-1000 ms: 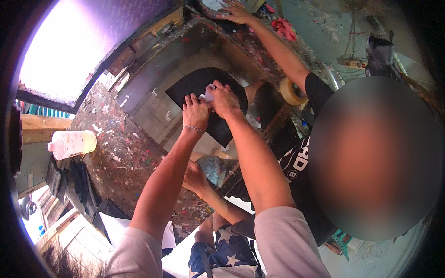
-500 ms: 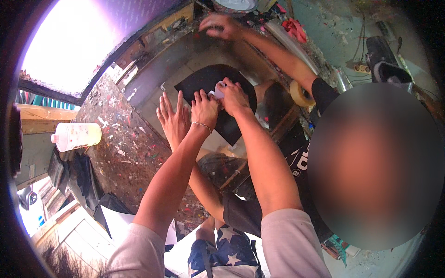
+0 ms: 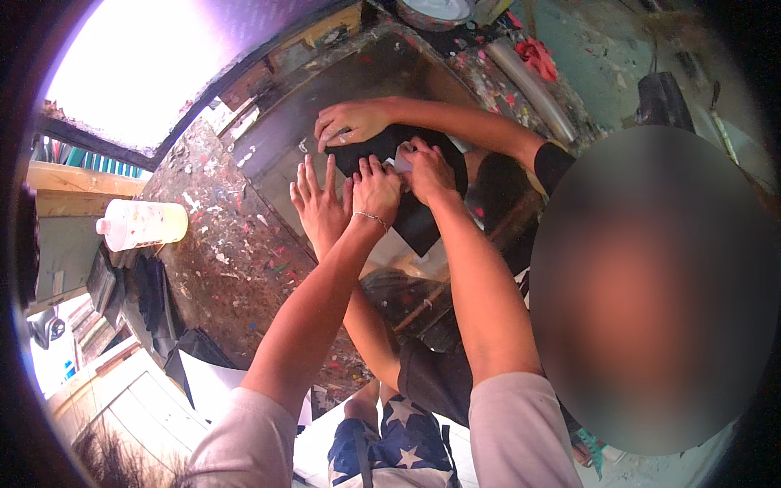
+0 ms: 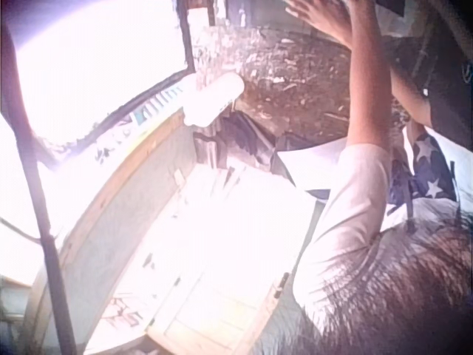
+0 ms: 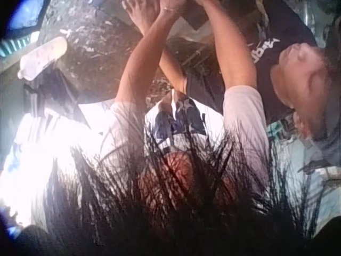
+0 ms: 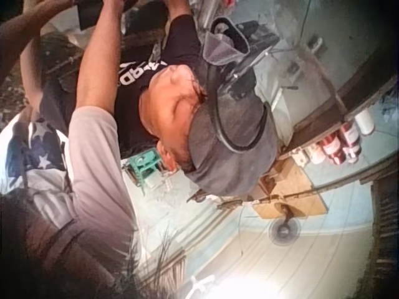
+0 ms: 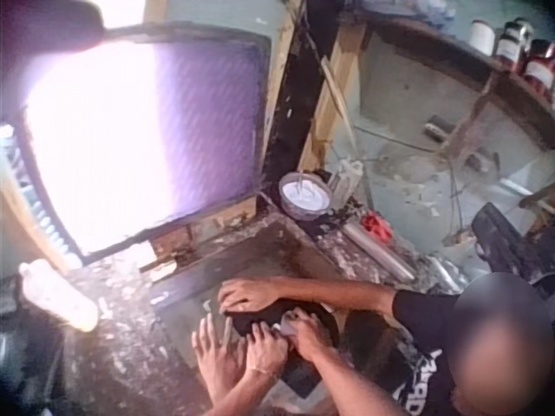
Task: The person uses scissors to cut a white sheet of paper into small shapes. They repeatedly place the cut pieces onto a purple screen-printing frame, pressing them down, and then continue cutting more shapes from the sheet.
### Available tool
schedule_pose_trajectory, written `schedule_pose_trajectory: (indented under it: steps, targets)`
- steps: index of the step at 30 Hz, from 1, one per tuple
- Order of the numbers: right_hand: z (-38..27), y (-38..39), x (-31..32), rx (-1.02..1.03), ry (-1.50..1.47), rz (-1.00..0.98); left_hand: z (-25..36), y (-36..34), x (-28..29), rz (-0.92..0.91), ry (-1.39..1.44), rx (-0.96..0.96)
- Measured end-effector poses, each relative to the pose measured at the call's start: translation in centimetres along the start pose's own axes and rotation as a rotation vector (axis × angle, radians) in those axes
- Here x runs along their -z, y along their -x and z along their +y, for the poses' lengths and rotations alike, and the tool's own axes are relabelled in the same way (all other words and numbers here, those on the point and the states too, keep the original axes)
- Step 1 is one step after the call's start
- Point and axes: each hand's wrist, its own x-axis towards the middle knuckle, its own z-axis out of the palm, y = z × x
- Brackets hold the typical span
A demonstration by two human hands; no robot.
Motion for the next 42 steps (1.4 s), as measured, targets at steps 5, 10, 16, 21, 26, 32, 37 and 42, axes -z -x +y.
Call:
schedule_pose_trajectory:
  steps: [5,10,16,21,26,32,37,42]
  targets:
    - [-0.4,-0.1,0.1,-0.055,0.008,-0.041,-0.2,-0.3,0.5,-0.108,0.073,0.014]
    - [0.0,-0.1,0.1,-0.067,0.018,-0.062,0.4,-0.2,1.4,-0.123,0.205,0.086]
    - [-0.5,0.0,0.3,-0.05,0.019,-0.046,-0.3,-0.2,0.0,-0.128,0.13,0.029]
    - [-0.2,-0.1,-0.1,-0.025,0.028,-0.023,-0.4,-0.3,-1.3,0.011,0.005,0.029]
    - [0.3,-0.2,-0.2,-0.024,0.021,-0.032,-0.2,0.1,-0.2,-0.004,0.028,-0.017]
    - [-0.4,0.0,0.3,-0.04,0.012,-0.029,0.1,0.1,1.9,-0.082,0.232,0.118]
    - [-0.4,0.0,0.0,-0.018,0.02,0.001,-0.1,0.0,0.3,-0.01,0.293,0.2]
    - [0.0,-0.1,0.0,-0.001,0.037,-0.008,-0.4,-0.2,-0.7,-0.016,0.003,-0.023]
